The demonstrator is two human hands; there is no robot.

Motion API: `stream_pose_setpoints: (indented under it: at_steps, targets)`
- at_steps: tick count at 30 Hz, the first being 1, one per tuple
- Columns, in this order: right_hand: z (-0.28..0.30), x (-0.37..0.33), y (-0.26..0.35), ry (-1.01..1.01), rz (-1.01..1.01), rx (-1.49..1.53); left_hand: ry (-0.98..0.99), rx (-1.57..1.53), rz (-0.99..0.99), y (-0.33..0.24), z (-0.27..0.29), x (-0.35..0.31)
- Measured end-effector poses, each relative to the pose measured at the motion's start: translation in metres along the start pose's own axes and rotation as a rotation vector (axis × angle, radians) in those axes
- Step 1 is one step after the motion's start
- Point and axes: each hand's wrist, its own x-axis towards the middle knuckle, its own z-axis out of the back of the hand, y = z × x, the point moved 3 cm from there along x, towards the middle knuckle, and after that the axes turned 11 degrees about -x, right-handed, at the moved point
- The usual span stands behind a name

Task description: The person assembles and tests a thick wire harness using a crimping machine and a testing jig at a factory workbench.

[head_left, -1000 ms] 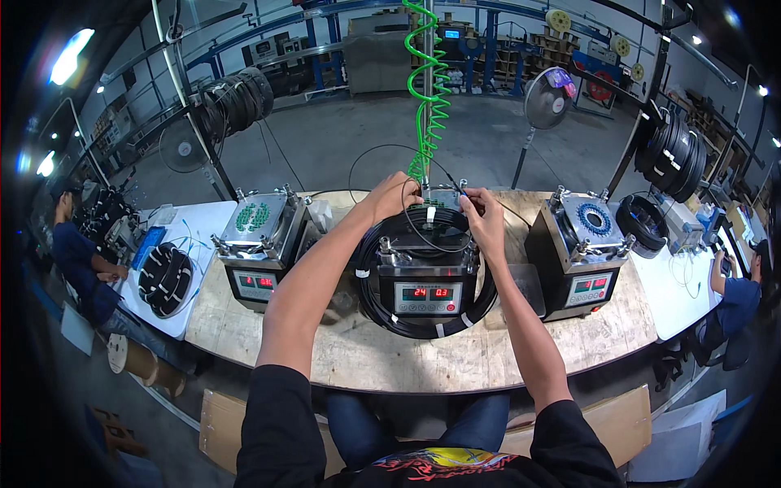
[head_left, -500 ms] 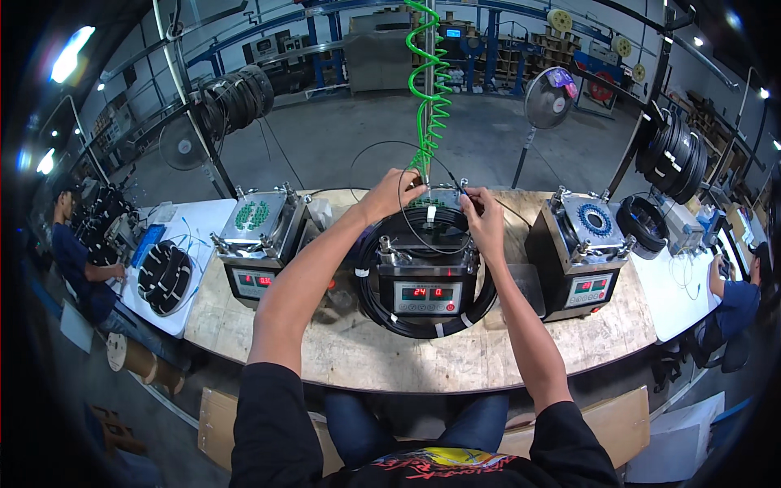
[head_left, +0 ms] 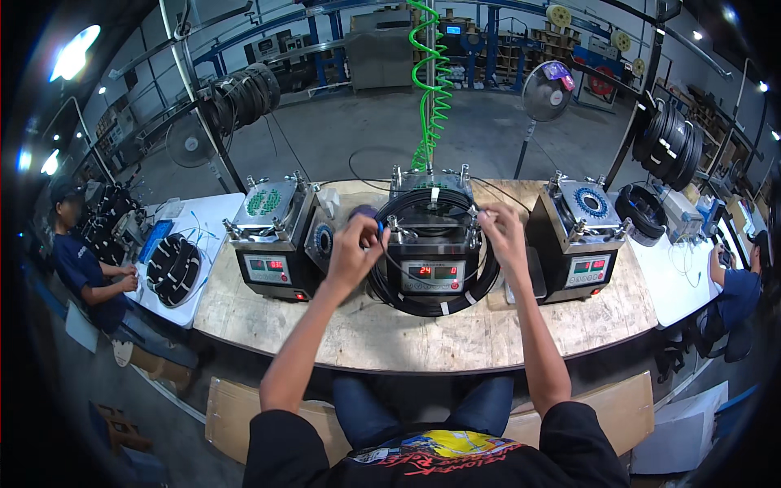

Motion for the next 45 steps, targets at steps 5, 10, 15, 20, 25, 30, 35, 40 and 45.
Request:
stream_pose_setpoints:
  at_steps: [5,10,15,20,25,30,35,40,45]
  targets:
    - [0.0,-0.059,0.009,0.205,-0.391,0.344,0.017,-0.05,-0.033,-0.018,-0.021,-0.042]
    - [-0.005,-0.081,0.019,0.293,-0.414,0.288,0.384,-0.179,0.061,-0.035,-0.019,-0.038]
    - [0.011,-0.076,0.008,0.34,-0.338,0.172,0.806,-0.411,0.249,-0.031,0.014,-0.021]
    - [0.018,-0.067,0.03,0.545,-0.321,-0.044,0.651,-0.709,0.471,-0.016,0.013,-0.017]
    - [0.019,-0.074,0.013,0.577,-0.227,-0.276,0.009,-1.403,0.518,0.003,0.008,-0.005]
    - [0.044,-0.064,0.009,0.354,-0.098,-0.077,-0.066,-1.437,0.663,0.054,0.034,-0.028]
    - [0.072,-0.044,-0.021,0.094,-0.062,-0.179,-0.414,-0.879,0.726,0.052,0.033,-0.064]
    - [0.058,-0.038,-0.05,0.13,-0.067,-0.392,-0.301,-0.344,0.572,0.091,0.029,-0.085]
    - [0.042,-0.046,-0.063,0.156,-0.026,-0.451,-0.136,0.046,0.329,0.101,0.008,-0.097]
